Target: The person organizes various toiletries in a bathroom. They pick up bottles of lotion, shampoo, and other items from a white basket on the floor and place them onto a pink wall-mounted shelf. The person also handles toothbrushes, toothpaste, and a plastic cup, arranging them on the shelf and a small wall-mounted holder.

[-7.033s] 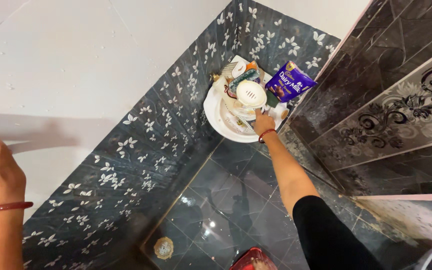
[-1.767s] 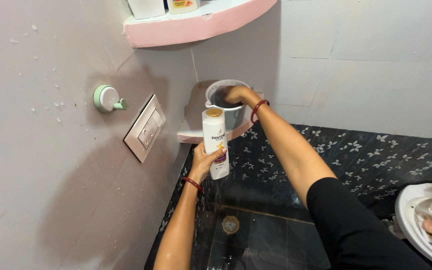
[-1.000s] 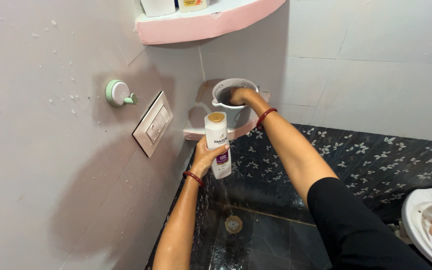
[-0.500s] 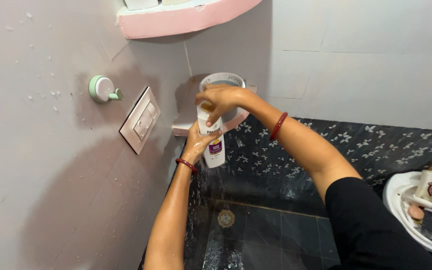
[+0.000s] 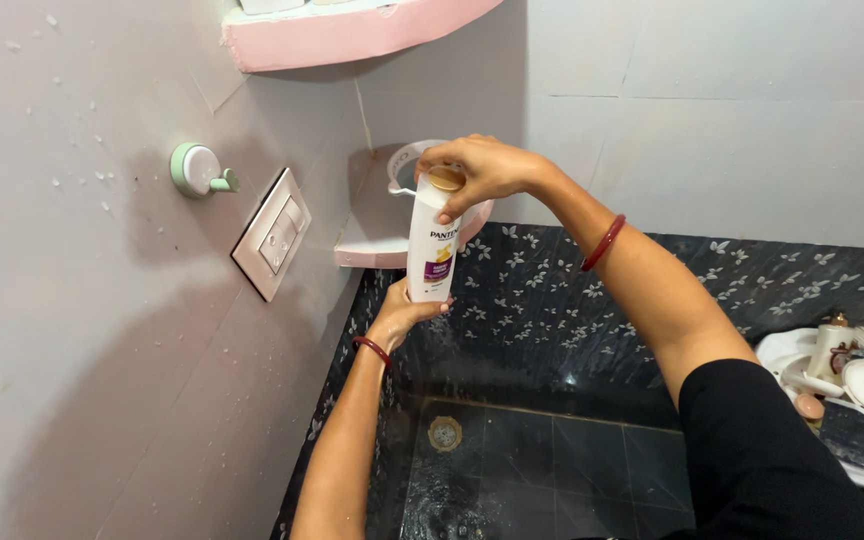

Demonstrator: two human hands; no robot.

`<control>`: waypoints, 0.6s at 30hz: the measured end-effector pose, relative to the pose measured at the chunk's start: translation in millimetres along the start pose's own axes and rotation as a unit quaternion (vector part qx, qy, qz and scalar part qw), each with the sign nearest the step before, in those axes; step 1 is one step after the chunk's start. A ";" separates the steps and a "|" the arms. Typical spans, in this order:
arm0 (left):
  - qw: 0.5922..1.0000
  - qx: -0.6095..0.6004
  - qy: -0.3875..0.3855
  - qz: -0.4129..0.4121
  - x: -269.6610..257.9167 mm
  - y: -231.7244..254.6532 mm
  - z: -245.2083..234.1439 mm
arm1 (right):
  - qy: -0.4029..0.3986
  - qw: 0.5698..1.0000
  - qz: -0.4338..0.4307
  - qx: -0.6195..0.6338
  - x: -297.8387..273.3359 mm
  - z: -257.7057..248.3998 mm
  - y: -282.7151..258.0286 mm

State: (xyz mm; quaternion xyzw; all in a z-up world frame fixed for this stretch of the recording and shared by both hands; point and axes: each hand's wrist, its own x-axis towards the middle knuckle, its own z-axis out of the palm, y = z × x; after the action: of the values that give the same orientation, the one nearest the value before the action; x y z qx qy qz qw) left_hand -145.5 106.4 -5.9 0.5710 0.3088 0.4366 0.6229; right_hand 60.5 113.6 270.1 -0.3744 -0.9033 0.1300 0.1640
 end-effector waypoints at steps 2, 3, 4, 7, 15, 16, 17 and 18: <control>0.999 -0.005 0.022 -0.047 3.1 2.8 1.9 | 0.007 1.000 0.013 -0.016 -2.4 -1.5 -6.8; 0.997 -0.008 0.034 -0.070 4.6 2.5 2.2 | 0.009 1.000 0.015 -0.021 -3.8 -2.4 -8.5; 0.995 -0.012 0.048 -0.084 5.6 1.1 1.4 | 0.012 0.999 0.016 -0.027 -4.5 -3.9 -9.4; 0.990 0.001 0.075 -0.117 9.3 -9.1 -8.2 | 0.030 0.999 0.009 -0.015 -7.5 -8.3 -7.7; 0.992 0.088 0.095 -0.014 10.4 -12.3 -12.2 | 0.053 0.998 0.006 -0.015 -11.6 -11.9 -4.1; 0.994 0.064 0.082 -0.020 6.0 -0.4 -5.6 | 0.056 0.998 0.003 -0.007 -11.4 -11.9 -3.8; 0.996 0.041 0.069 -0.025 1.6 11.3 1.1 | 0.060 0.998 0.000 0.001 -11.3 -11.8 -3.7; 0.998 0.017 0.056 -0.030 -1.7 21.3 7.5 | 0.069 0.997 -0.022 0.020 -11.7 -11.9 -3.7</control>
State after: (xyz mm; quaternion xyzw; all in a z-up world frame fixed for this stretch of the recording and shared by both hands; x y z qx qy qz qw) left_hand -143.7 100.8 16.0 0.5466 0.3677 0.4441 0.6073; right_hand 70.6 103.9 280.0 -0.3588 -0.8952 0.1184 0.2364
